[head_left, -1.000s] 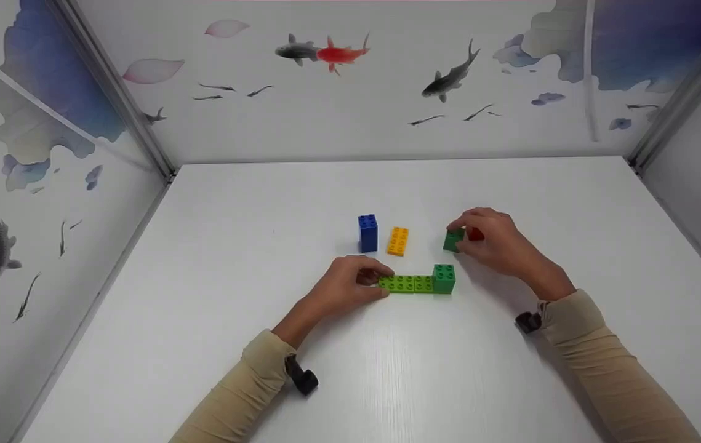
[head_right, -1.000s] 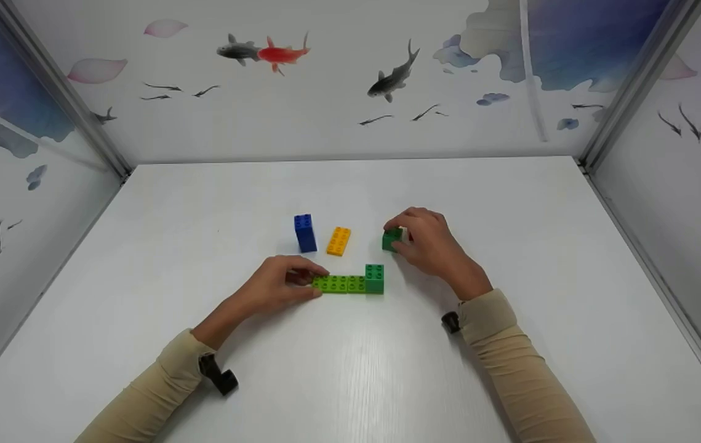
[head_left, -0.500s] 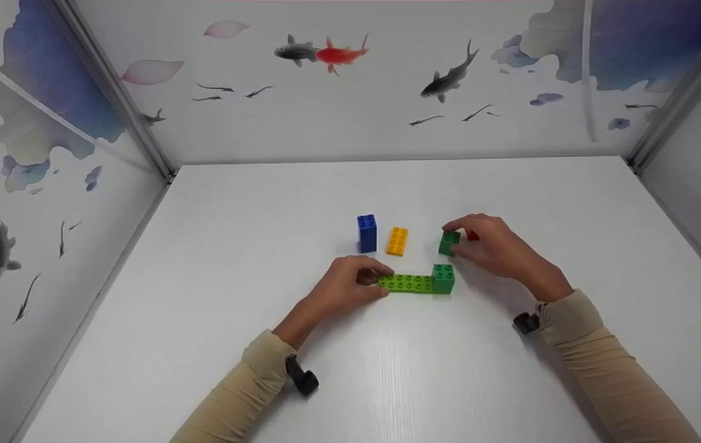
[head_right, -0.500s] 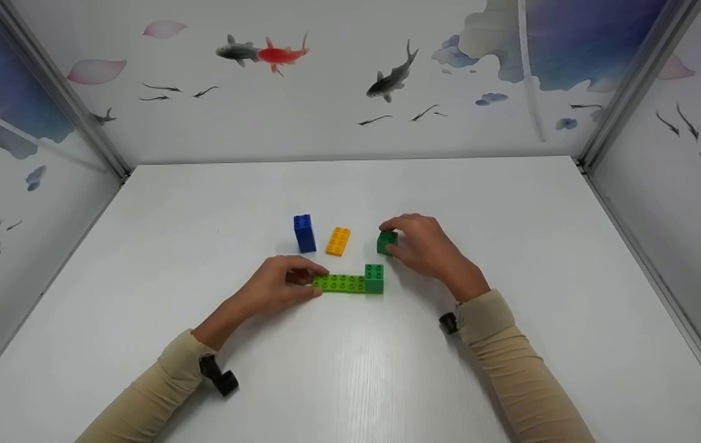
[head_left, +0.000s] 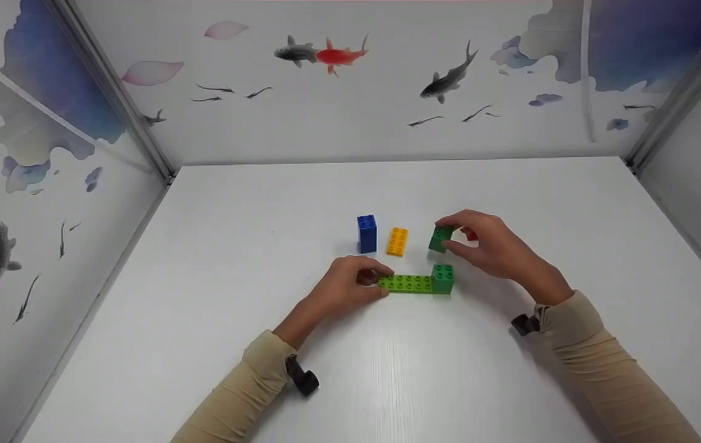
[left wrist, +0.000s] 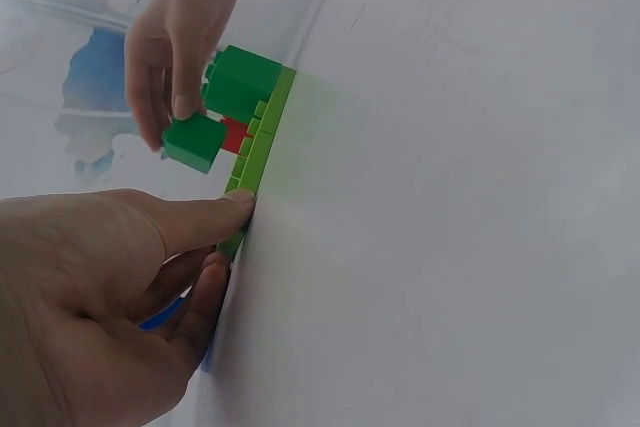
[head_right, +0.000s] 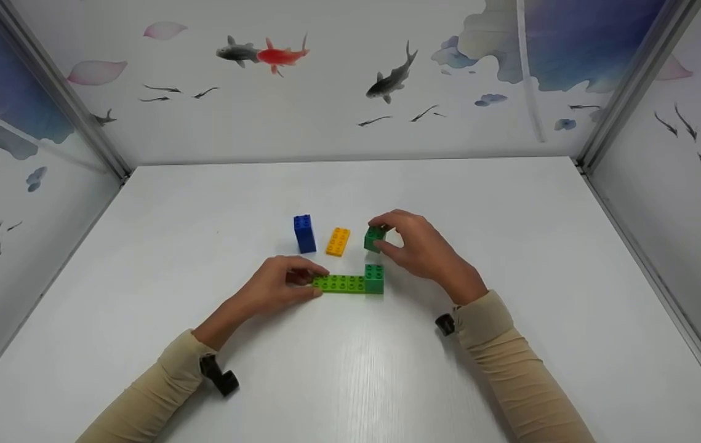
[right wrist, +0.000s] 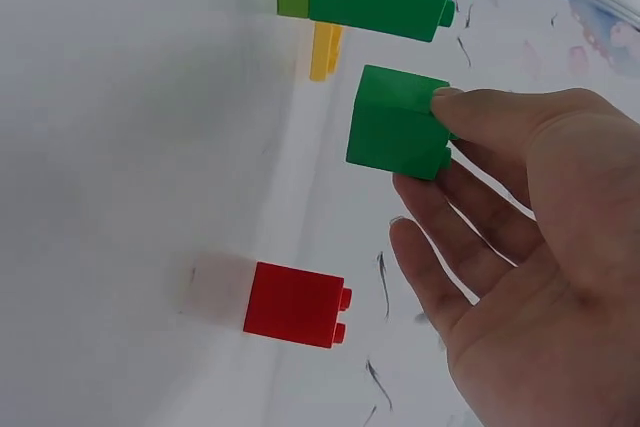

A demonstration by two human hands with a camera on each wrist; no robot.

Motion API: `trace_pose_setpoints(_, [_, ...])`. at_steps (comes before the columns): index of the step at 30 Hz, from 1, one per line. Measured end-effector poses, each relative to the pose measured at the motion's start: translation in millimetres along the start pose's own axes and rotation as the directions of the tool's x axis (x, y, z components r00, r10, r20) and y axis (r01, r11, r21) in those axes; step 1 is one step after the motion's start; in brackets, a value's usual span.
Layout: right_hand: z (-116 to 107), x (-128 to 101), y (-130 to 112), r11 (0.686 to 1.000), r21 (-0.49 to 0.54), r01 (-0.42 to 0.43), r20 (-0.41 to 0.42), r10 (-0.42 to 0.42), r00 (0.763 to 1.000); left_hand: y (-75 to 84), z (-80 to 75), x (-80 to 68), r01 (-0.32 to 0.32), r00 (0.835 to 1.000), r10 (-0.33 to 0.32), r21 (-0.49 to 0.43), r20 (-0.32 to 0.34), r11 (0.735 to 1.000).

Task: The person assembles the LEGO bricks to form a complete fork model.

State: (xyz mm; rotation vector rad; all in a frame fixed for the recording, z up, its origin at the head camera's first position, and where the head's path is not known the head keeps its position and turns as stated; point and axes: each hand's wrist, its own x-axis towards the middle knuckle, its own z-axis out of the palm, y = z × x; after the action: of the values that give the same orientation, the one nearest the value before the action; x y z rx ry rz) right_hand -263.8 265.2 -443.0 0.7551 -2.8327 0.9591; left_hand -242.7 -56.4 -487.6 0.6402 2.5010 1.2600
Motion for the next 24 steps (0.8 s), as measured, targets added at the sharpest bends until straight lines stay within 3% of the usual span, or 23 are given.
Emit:
trace_pose_setpoints(12, [4.5, -1.4, -28.6, 0.987, 0.031, 0.158, -0.013, -0.158, 0.987, 0.8, -0.1, -0.7, -0.002, 1.0, 0.002, 0.002, 0.001, 1.0])
trace_pose_setpoints(24, [12.6, -3.5, -32.5, 0.982, 0.086, 0.17, 0.08, -0.176, 0.981, -0.9, 0.1, -0.2, -0.018, 1.0, 0.018, -0.004, 0.002, 1.0])
